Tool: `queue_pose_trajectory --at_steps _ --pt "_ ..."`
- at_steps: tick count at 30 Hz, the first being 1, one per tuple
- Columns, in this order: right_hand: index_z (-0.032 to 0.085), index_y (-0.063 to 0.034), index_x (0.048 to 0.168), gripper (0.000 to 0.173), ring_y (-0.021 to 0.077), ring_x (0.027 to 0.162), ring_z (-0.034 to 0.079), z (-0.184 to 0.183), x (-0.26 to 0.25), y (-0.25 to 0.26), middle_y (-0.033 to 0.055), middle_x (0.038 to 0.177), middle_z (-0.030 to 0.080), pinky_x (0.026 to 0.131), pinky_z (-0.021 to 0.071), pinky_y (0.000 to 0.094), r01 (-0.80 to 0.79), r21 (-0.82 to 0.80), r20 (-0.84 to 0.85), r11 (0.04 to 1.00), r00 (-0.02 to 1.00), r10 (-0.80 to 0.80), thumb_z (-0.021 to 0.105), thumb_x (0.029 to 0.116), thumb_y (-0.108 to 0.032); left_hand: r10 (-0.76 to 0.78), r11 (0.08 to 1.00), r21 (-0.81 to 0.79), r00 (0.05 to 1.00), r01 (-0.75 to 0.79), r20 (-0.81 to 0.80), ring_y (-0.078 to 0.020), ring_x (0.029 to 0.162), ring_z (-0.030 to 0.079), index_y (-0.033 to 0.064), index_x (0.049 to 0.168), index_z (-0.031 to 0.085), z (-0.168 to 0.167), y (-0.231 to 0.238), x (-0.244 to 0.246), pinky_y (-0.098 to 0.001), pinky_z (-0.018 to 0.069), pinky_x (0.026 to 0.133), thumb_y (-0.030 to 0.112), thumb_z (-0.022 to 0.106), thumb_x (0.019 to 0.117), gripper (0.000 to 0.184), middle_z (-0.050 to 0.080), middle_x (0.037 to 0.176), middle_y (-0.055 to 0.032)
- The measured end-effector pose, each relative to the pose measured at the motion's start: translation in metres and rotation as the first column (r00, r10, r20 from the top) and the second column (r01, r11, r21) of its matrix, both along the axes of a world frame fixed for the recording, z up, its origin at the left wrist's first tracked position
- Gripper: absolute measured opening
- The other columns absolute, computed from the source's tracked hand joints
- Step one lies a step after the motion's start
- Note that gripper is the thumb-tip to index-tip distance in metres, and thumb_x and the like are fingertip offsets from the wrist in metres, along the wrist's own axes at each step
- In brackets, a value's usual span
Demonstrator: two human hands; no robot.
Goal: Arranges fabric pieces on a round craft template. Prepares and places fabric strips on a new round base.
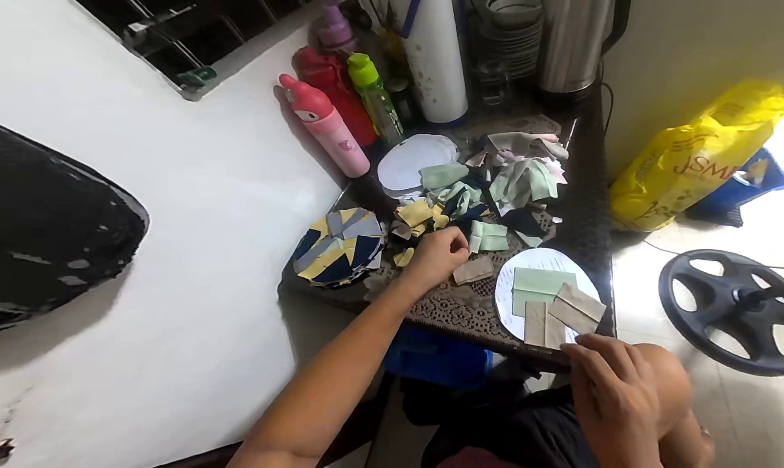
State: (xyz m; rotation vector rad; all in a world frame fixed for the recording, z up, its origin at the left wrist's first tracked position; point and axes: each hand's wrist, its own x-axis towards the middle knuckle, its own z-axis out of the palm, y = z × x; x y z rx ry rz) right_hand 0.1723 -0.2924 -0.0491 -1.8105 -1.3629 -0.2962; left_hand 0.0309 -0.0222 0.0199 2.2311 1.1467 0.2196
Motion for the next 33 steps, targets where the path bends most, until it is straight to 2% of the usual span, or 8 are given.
queue_pose_trajectory --at_steps 3,6,9,14,17,26,29,33 --pt "0.078 -0.0156 0.091 0.028 0.0269 0.096 0.068 0.004 -0.004 0.011 0.0054 0.097 0.074 0.079 0.0511 0.043 -0.039 0.015 -0.021 0.999 0.999 0.039 0.051 0.0946 -0.016 0.083 0.996 -0.032 0.992 -0.081 0.096 -0.0249 0.089 0.067 -0.0015 0.109 0.067 0.002 0.006 -0.004 -0.0463 0.0546 0.084 0.005 0.068 0.096 0.014 0.069 0.099 -0.0157" --pt "0.078 -0.0149 0.09 0.027 0.0246 0.094 0.069 0.007 -0.009 0.02 0.0035 0.096 0.075 0.078 0.052 0.042 -0.063 0.029 -0.064 0.998 0.996 0.065 0.051 0.0938 -0.014 0.117 0.992 -0.078 0.974 -0.103 0.193 -0.0177 0.087 0.068 0.0008 0.113 0.066 0.003 0.007 -0.006 -0.0394 0.0563 0.083 0.004 0.071 0.0943 0.019 0.07 0.1 -0.0118" --pt "0.079 -0.011 0.094 0.024 0.0225 0.095 0.07 0.012 -0.017 0.028 0.0052 0.098 0.076 0.081 0.0559 0.0378 -0.111 0.059 -0.181 0.992 0.976 0.12 0.055 0.0921 -0.011 0.128 0.988 -0.118 0.947 -0.097 0.296 -0.013 0.084 0.067 -0.0001 0.107 0.068 0.005 -0.003 -0.007 -0.0335 0.0566 0.081 0.003 0.074 0.0919 0.016 0.071 0.095 -0.0091" --pt "0.076 -0.0025 0.104 0.02 0.0138 0.088 0.071 0.031 -0.025 0.034 0.0099 0.1 0.075 0.077 0.0589 0.0258 -0.149 0.141 -0.374 0.979 0.907 0.192 0.06 0.0953 -0.011 0.047 0.95 -0.295 0.894 0.097 0.445 -0.0039 0.078 0.068 0.0006 0.101 0.069 0.017 -0.066 0.0 -0.0226 0.058 0.076 0.005 0.07 0.0928 0.009 0.071 0.087 0.0002" --pt "0.075 -0.0005 0.103 0.019 0.0101 0.085 0.07 0.032 -0.024 0.023 0.0095 0.097 0.074 0.077 0.0581 0.0217 -0.112 0.171 -0.397 0.979 0.902 0.173 0.063 0.094 -0.012 0.044 0.871 -0.439 0.857 0.219 0.514 -0.0052 0.076 0.07 0.0017 0.099 0.07 0.014 -0.109 0.007 -0.024 0.0608 0.075 0.003 0.066 0.0951 0.005 0.072 0.085 0.0016" --pt "0.076 -0.003 0.094 0.017 0.0041 0.081 0.069 0.012 -0.012 -0.05 0.0031 0.087 0.074 0.077 0.0568 0.0177 0.019 0.085 -0.458 0.996 0.889 0.021 0.068 0.0921 -0.018 0.03 0.667 -0.658 0.869 0.351 0.494 -0.0058 0.074 0.071 0.0019 0.095 0.072 -0.01 -0.175 0.026 -0.0236 0.0613 0.074 -0.001 0.064 0.095 0.009 0.073 0.082 0.002" --pt "0.076 -0.0035 0.093 0.018 0.0051 0.082 0.069 0.005 -0.012 -0.068 0.0032 0.087 0.075 0.077 0.0572 0.0191 0.057 0.074 -0.436 0.996 0.9 -0.019 0.069 0.0923 -0.02 -0.043 0.663 -0.646 0.881 0.378 0.472 -0.0049 0.074 0.071 0.0012 0.095 0.073 -0.018 -0.189 0.031 -0.0229 0.0615 0.074 0.0 0.065 0.0946 0.008 0.073 0.082 0.0018" --pt "0.077 -0.0061 0.09 0.018 0.0071 0.083 0.07 -0.005 -0.012 -0.087 0.0019 0.085 0.074 0.076 0.0572 0.0203 0.138 0.032 -0.357 0.99 0.927 -0.117 0.068 0.092 -0.021 -0.156 0.716 -0.56 0.878 0.416 0.453 -0.0027 0.076 0.071 0.0016 0.094 0.075 -0.029 -0.209 0.036 -0.0206 0.0609 0.075 0.004 0.066 0.0945 0.009 0.074 0.083 0.0012"
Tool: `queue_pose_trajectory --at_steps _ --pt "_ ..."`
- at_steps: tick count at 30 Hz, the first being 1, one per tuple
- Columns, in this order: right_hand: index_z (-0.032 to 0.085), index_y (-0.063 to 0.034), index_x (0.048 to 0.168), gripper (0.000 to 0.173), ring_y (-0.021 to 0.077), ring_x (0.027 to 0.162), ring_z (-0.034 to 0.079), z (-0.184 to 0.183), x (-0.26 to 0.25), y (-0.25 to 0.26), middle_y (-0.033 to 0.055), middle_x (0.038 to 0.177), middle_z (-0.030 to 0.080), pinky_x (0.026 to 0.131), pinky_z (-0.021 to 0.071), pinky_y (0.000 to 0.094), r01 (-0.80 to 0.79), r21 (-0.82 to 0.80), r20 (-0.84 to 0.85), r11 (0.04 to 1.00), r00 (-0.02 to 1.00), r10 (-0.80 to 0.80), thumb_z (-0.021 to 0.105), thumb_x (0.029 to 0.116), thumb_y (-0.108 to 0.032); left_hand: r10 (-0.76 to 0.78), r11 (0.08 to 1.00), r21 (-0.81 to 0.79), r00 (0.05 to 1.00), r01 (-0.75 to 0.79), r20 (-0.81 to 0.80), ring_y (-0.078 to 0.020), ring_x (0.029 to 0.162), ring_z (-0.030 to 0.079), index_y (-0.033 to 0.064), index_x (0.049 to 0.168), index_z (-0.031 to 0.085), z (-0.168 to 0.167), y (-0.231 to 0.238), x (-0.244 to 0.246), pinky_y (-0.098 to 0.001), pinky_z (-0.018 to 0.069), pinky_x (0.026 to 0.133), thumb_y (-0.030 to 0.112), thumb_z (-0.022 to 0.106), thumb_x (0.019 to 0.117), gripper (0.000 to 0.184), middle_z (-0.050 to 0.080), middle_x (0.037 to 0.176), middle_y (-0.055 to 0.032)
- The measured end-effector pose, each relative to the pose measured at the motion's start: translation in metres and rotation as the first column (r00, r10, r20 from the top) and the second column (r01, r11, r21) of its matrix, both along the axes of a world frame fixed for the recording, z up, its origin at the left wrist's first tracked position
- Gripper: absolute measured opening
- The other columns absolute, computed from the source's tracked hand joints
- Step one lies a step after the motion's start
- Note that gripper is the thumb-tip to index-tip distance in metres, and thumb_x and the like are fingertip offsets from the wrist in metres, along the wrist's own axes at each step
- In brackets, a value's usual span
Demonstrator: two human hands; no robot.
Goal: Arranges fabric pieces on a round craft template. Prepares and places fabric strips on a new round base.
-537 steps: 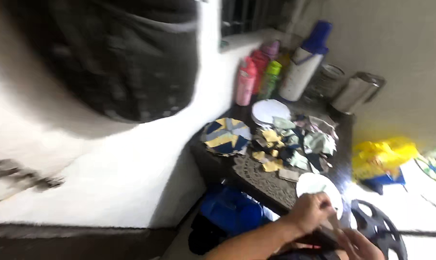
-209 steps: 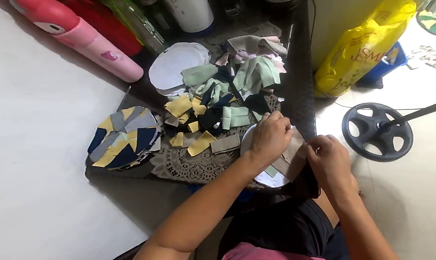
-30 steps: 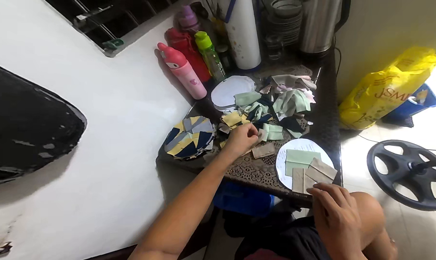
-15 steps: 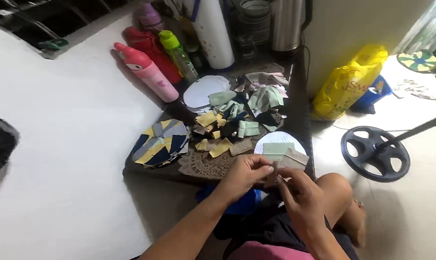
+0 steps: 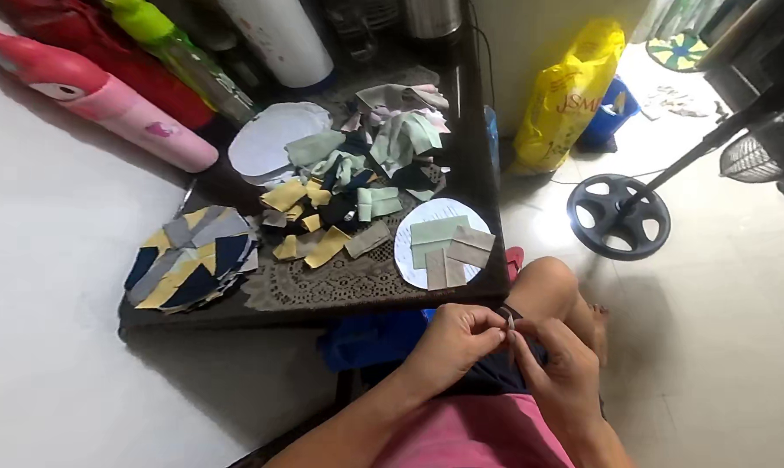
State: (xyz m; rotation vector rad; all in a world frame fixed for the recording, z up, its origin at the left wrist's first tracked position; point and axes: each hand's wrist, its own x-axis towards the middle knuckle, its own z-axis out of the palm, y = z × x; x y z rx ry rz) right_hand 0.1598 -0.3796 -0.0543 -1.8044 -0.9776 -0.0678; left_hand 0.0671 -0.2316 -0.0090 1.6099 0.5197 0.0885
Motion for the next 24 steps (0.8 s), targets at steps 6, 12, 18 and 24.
queue_pose_trajectory --at_steps 6,12,18,24 --pt "0.079 -0.0046 0.09 0.017 0.0121 0.083 0.072 -0.02 -0.004 -0.017 0.0059 0.087 0.077 0.078 0.0583 0.0243 0.073 -0.046 0.061 0.996 0.996 -0.07 0.064 0.0913 -0.015 -0.048 0.99 0.132 0.999 0.048 -0.004 -0.0001 0.075 0.069 0.0036 0.092 0.076 -0.024 -0.017 0.004 -0.0185 0.059 0.074 0.009 0.066 0.0944 0.012 0.073 0.082 0.0019" --pt "0.072 -0.0043 0.089 0.014 0.0022 0.066 0.066 -0.029 0.007 -0.035 -0.0042 0.075 0.07 0.064 0.0572 0.0208 0.074 0.154 -0.788 0.985 0.611 0.077 0.059 0.0919 -0.003 0.03 0.936 -0.346 0.996 -0.058 -0.085 -0.0061 0.077 0.066 0.0059 0.094 0.063 -0.027 -0.015 0.006 -0.0248 0.0574 0.075 0.002 0.05 0.0981 0.014 0.067 0.084 0.002" --pt "0.073 -0.0007 0.103 0.02 0.0034 0.078 0.071 -0.033 -0.007 -0.04 0.0009 0.088 0.074 0.073 0.06 0.0207 0.109 -0.004 -0.658 0.994 0.748 -0.084 0.058 0.0989 -0.011 0.026 0.992 -0.122 0.998 -0.033 -0.06 -0.0042 0.074 0.064 0.0045 0.094 0.066 -0.034 -0.02 0.004 -0.0217 0.0552 0.07 0.005 0.057 0.0949 0.009 0.067 0.082 0.0021" --pt "0.068 0.0006 0.109 0.045 0.0123 0.09 0.072 -0.026 -0.021 -0.038 0.0055 0.096 0.075 0.085 0.06 0.0312 0.046 0.22 -0.947 0.974 0.25 0.202 0.033 0.1088 -0.028 -0.23 0.911 0.346 0.973 0.224 -0.023 -0.006 0.097 0.07 0.0033 0.111 0.075 -0.04 -0.04 -0.006 -0.0214 0.0568 0.088 0.01 0.056 0.0981 0.024 0.074 0.107 -0.0068"
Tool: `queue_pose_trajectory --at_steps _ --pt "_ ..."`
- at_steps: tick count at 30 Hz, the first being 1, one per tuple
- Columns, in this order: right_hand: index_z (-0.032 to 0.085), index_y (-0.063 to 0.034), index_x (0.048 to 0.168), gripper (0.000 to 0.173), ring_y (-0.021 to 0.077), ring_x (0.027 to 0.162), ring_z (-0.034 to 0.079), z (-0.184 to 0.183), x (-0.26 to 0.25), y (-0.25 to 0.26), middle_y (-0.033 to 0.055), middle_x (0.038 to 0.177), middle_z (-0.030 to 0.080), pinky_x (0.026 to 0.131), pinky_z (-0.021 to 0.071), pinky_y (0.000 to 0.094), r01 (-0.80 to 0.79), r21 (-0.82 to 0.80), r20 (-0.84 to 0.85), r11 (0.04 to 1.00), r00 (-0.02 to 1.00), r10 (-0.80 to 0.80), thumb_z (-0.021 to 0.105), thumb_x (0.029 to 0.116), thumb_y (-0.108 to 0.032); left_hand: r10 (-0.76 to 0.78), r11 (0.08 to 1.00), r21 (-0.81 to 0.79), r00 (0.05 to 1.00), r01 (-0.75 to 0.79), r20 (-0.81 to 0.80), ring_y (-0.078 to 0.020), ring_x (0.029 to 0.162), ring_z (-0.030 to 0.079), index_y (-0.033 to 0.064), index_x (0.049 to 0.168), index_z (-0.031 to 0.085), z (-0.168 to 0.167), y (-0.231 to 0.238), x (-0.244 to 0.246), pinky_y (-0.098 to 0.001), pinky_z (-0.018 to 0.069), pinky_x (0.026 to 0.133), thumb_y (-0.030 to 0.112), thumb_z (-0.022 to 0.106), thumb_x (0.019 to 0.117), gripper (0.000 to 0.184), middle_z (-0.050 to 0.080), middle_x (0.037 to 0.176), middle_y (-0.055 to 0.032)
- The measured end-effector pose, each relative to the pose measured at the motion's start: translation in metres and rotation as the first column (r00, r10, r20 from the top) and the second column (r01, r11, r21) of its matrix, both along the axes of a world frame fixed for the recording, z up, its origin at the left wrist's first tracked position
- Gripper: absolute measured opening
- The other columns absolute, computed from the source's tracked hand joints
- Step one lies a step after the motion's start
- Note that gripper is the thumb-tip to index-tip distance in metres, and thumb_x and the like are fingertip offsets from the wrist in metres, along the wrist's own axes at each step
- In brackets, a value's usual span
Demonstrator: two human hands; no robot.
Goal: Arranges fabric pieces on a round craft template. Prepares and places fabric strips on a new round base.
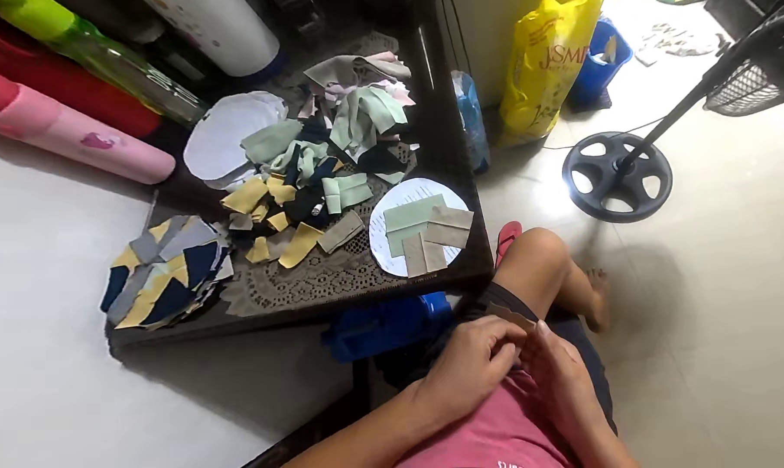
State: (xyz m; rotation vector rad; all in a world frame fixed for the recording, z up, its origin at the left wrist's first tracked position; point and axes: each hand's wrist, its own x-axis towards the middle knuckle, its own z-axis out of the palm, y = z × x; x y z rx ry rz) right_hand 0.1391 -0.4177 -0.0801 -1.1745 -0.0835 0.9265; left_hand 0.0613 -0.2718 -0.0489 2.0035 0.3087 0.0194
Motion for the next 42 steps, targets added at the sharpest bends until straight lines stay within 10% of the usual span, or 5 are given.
queue_pose_trajectory --at_steps 9,12,16,38,42 --pt "0.072 -0.0042 0.097 0.027 0.0111 0.073 0.073 0.006 0.013 -0.004 0.0039 0.081 0.075 0.074 0.0624 0.0289 -0.06 0.084 -0.256 0.995 0.963 0.08 0.045 0.0999 -0.008 0.201 0.954 -0.222 0.979 -0.201 -0.024 -0.0075 0.101 0.068 -0.0017 0.119 0.065 0.005 0.019 -0.013 -0.0227 0.0576 0.085 0.014 0.059 0.0982 0.027 0.069 0.114 -0.0065" --pt "0.076 -0.008 0.094 0.024 0.0059 0.071 0.07 0.012 0.019 -0.004 0.0006 0.079 0.074 0.07 0.0595 0.0232 -0.147 0.187 -0.184 0.971 0.966 0.182 0.052 0.0981 -0.012 0.009 0.641 -0.74 0.966 -0.203 -0.257 -0.0139 0.116 0.065 0.0027 0.143 0.051 0.013 0.03 -0.013 -0.033 0.0541 0.1 0.024 0.052 0.1038 0.045 0.065 0.13 -0.0062" --pt "0.078 -0.0098 0.093 0.017 0.005 0.073 0.07 0.018 0.022 -0.001 -0.0005 0.082 0.075 0.071 0.06 0.0235 -0.19 0.162 -0.018 0.968 0.981 0.195 0.062 0.0964 -0.014 0.003 0.385 -0.901 0.976 -0.201 -0.216 -0.0154 0.102 0.071 0.0072 0.115 0.063 0.01 0.031 -0.012 -0.035 0.0586 0.092 0.008 0.054 0.0996 0.018 0.072 0.118 -0.0056" --pt "0.071 -0.0045 0.099 0.012 -0.0013 0.068 0.065 0.066 0.079 0.15 -0.0023 0.08 0.07 0.065 0.0553 0.0172 -0.152 -0.307 0.718 0.94 0.611 0.333 0.062 0.097 -0.012 0.29 0.957 0.004 0.957 -0.29 -0.03 -0.0025 0.085 0.064 0.0037 0.105 0.072 0.061 0.161 0.036 -0.0226 0.0534 0.08 0.01 0.063 0.0974 0.013 0.071 0.095 -0.0017" --pt "0.075 -0.0023 0.1 0.02 0.0206 0.081 0.066 0.06 0.097 0.177 0.0112 0.093 0.069 0.075 0.0543 0.0418 -0.005 -0.49 0.81 0.872 0.369 0.457 0.06 0.0978 -0.015 0.272 0.958 0.129 0.951 -0.254 -0.146 -0.0102 0.088 0.065 0.0032 0.108 0.071 0.062 0.188 0.066 -0.0314 0.0531 0.084 0.011 0.063 0.0989 0.014 0.071 0.097 -0.0066"
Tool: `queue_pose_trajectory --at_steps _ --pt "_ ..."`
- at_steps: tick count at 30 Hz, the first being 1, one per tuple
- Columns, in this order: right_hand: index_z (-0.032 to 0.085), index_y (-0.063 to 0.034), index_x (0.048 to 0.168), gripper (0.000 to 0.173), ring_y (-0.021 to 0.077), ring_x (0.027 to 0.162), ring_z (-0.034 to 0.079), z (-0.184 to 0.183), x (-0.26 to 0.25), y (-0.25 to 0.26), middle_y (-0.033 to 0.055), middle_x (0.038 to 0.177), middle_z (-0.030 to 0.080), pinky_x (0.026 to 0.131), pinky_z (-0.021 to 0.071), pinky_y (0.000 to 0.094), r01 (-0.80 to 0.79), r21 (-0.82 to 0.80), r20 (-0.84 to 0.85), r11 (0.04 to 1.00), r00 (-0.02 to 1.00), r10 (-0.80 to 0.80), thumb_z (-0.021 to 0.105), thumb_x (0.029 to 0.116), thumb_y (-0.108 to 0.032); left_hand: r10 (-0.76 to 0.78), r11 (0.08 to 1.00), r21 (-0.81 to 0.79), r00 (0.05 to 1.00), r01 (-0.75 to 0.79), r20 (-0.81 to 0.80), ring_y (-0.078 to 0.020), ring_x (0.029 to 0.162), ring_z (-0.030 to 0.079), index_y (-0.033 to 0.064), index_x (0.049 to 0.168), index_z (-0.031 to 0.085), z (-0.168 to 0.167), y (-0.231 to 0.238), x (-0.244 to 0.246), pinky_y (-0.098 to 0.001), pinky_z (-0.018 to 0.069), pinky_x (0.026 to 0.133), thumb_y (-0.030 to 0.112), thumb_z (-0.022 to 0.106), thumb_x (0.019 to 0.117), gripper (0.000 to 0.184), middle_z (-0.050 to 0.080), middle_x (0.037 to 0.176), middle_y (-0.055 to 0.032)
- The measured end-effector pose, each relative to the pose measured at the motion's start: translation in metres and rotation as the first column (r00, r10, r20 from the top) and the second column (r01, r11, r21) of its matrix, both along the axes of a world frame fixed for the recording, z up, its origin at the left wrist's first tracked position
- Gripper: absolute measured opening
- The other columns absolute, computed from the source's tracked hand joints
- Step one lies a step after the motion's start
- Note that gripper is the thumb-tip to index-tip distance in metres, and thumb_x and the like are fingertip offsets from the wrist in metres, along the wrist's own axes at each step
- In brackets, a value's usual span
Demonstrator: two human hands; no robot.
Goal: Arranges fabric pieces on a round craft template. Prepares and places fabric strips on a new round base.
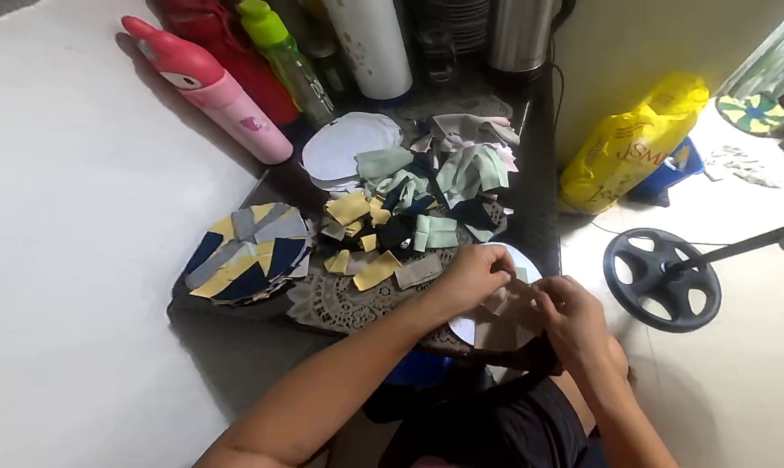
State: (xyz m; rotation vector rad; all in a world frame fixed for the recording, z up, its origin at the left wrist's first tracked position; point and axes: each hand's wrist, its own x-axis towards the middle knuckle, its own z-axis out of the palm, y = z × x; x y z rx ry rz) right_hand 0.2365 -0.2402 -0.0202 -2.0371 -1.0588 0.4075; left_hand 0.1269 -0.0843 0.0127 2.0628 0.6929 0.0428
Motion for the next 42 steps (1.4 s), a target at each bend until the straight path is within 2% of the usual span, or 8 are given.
queue_pose_trajectory --at_steps 3,9,13,23,32,36,39,42 --pt "0.076 -0.0035 0.098 0.018 0.0317 0.089 0.068 0.0 0.008 0.013 0.0163 0.098 0.069 0.077 0.0531 0.0519 0.044 -0.089 0.121 0.995 0.992 -0.033 0.063 0.096 -0.015 -0.031 0.997 0.064 0.997 0.035 -0.067 -0.0138 0.087 0.065 0.0032 0.108 0.07 -0.005 0.012 0.018 -0.0355 0.0529 0.083 0.012 0.064 0.0985 0.014 0.07 0.096 -0.008" --pt "0.076 -0.0039 0.094 0.015 0.0354 0.092 0.068 -0.005 0.016 0.023 0.0175 0.098 0.07 0.075 0.0537 0.0517 0.1 -0.143 0.257 0.985 0.965 -0.061 0.064 0.0932 -0.014 -0.111 0.95 0.273 0.98 0.154 -0.168 -0.0266 0.099 0.067 0.0036 0.109 0.073 -0.007 0.019 0.035 -0.0478 0.0524 0.089 0.014 0.057 0.1026 0.02 0.071 0.104 -0.0134" --pt "0.075 -0.0019 0.097 0.016 0.0367 0.093 0.068 -0.005 0.018 0.027 0.0191 0.099 0.069 0.077 0.0543 0.0521 0.097 -0.211 0.246 0.973 0.968 -0.043 0.066 0.0945 -0.015 -0.105 0.921 0.346 0.971 0.176 -0.215 -0.0282 0.105 0.066 0.0057 0.109 0.075 -0.009 0.02 0.039 -0.0492 0.0524 0.092 0.016 0.056 0.104 0.023 0.069 0.111 -0.013" --pt "0.074 -0.002 0.094 0.016 0.0337 0.091 0.068 -0.007 0.019 0.03 0.0174 0.095 0.068 0.076 0.0544 0.0494 0.124 -0.222 0.264 0.967 0.962 -0.062 0.066 0.0936 -0.015 -0.059 0.884 0.458 0.994 0.095 -0.093 -0.0301 0.099 0.066 0.0034 0.097 0.074 -0.021 0.02 0.04 -0.0475 0.0529 0.084 0.014 0.064 0.0984 0.015 0.068 0.099 -0.0134" --pt "0.073 -0.0006 0.091 0.013 0.0333 0.087 0.068 -0.008 0.019 0.033 0.0175 0.091 0.068 0.074 0.0542 0.0486 0.132 -0.203 0.281 0.97 0.957 -0.071 0.067 0.0917 -0.012 -0.052 0.871 0.484 0.995 0.085 -0.081 -0.0294 0.098 0.066 0.0037 0.096 0.075 -0.025 0.021 0.042 -0.0468 0.0534 0.082 0.014 0.066 0.0969 0.013 0.068 0.098 -0.0129" --pt "0.071 0.0004 0.093 0.009 0.0291 0.08 0.069 -0.013 0.024 0.028 0.0158 0.088 0.068 0.072 0.0557 0.0452 0.112 -0.107 0.262 0.988 0.962 -0.081 0.067 0.0914 -0.008 -0.048 0.869 0.49 0.997 0.072 -0.061 -0.0295 0.096 0.066 0.0037 0.095 0.075 -0.027 0.021 0.043 -0.0468 0.0531 0.083 0.013 0.067 0.0961 0.012 0.068 0.097 -0.0131" --pt "0.072 -0.0001 0.099 0.012 0.0245 0.078 0.069 -0.021 0.028 0.021 0.0151 0.091 0.069 0.07 0.0572 0.0395 0.087 0.0 0.25 0.996 0.965 -0.084 0.062 0.0922 -0.004 -0.043 0.863 0.503 0.999 0.05 -0.026 -0.0286 0.095 0.067 0.004 0.093 0.075 -0.031 0.022 0.042 -0.0462 0.0538 0.081 0.013 0.067 0.0951 0.012 0.068 0.095 -0.0124" --pt "0.074 -0.0038 0.101 0.015 0.0243 0.08 0.068 -0.022 0.024 0.016 0.0147 0.097 0.069 0.07 0.0573 0.0397 0.089 0.024 0.259 0.996 0.961 -0.092 0.061 0.093 -0.004 -0.039 0.864 0.502 0.999 0.037 -0.008 -0.0285 0.093 0.067 0.0042 0.092 0.075 -0.034 0.022 0.043 -0.0464 0.054 0.081 0.012 0.068 0.0944 0.011 0.068 0.093 -0.0118"
